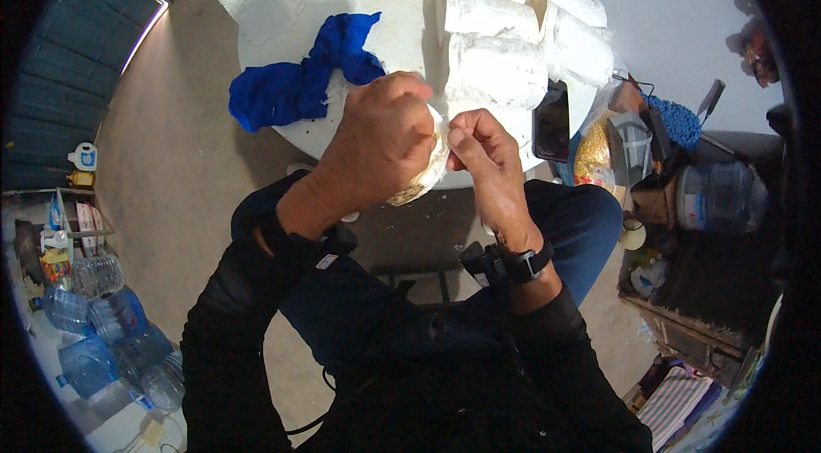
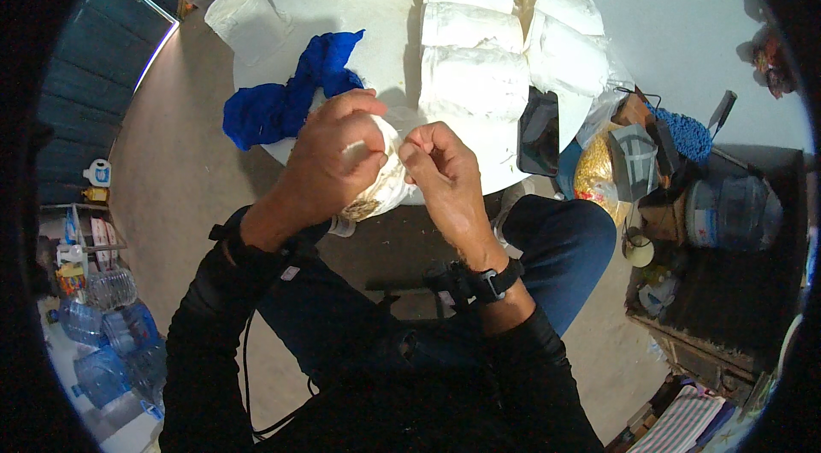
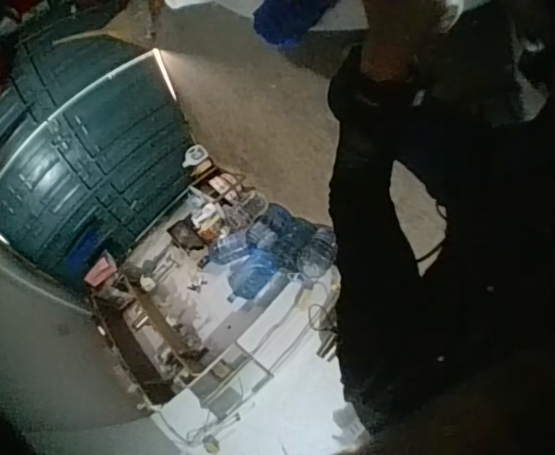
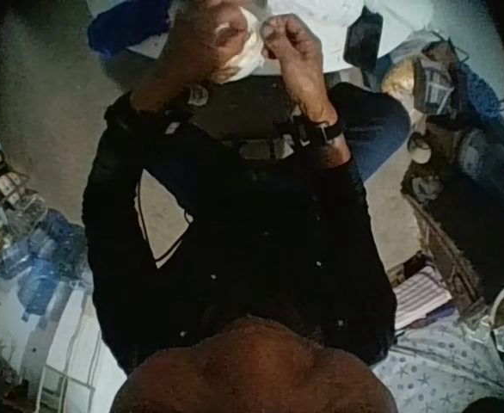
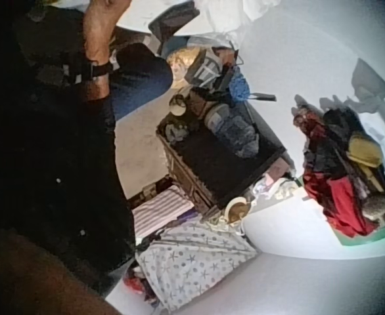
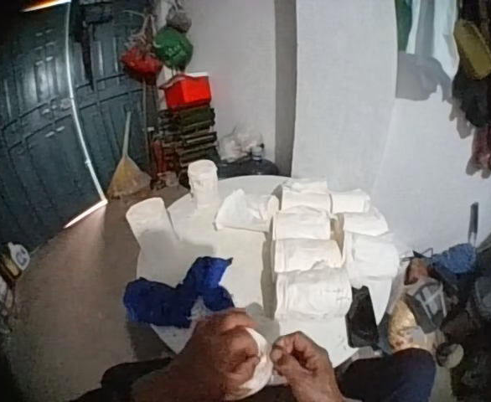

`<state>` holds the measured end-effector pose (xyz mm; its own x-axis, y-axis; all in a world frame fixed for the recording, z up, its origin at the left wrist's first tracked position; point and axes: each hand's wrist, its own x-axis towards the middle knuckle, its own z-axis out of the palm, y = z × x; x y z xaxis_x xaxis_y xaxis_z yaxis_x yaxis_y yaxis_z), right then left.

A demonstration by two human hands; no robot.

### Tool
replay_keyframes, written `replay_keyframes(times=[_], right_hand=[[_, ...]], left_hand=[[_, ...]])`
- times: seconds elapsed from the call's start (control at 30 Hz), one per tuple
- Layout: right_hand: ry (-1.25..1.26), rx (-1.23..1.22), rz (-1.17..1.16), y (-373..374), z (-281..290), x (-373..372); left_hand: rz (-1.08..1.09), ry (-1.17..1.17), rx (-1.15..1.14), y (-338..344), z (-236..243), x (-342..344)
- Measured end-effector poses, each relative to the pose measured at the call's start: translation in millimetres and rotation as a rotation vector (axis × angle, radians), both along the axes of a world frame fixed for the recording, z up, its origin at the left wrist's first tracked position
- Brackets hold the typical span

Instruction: The person shapes a white dough-like material into a round, layered disc by hand. They repeatedly press, fold, and smooth the material, then place it on a table with other similar discs.

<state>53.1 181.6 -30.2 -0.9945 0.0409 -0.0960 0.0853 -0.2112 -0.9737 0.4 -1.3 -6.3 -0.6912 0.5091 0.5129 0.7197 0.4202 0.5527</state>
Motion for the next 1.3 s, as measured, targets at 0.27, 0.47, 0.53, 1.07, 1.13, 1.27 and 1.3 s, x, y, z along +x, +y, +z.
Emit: replay_keyframes(times=[0.27,0.47,0.53,1.07,1.13,1.27,1.3], right_hand=[[-0.046,-0.011,-0.058,8,-6,-3],[-0.067,0.018,-0.079,12,-9,-1],[-0.012,0.106,-0.055,12,-5,-4],[0.077,0.319,-0.31,1,12,-11],[0.145,0.375,-0.175,-13,14,-8],[0.173,0.422,0.156,-20,-1,-2],[0.186,0.394,0.119,-19,-8,-4]], left_hand=[[0.258,-0.496,0.227,-36,1,2],[0.179,-0.791,0.337,-52,-12,12],[0.159,-0.81,0.369,-52,-13,11],[0.447,-0.52,0.59,-42,-7,16],[0.406,-0.503,0.578,-23,-9,28],[0.106,-0.744,0.774,2,-49,38],[0.074,-0.732,0.882,6,-61,38]])
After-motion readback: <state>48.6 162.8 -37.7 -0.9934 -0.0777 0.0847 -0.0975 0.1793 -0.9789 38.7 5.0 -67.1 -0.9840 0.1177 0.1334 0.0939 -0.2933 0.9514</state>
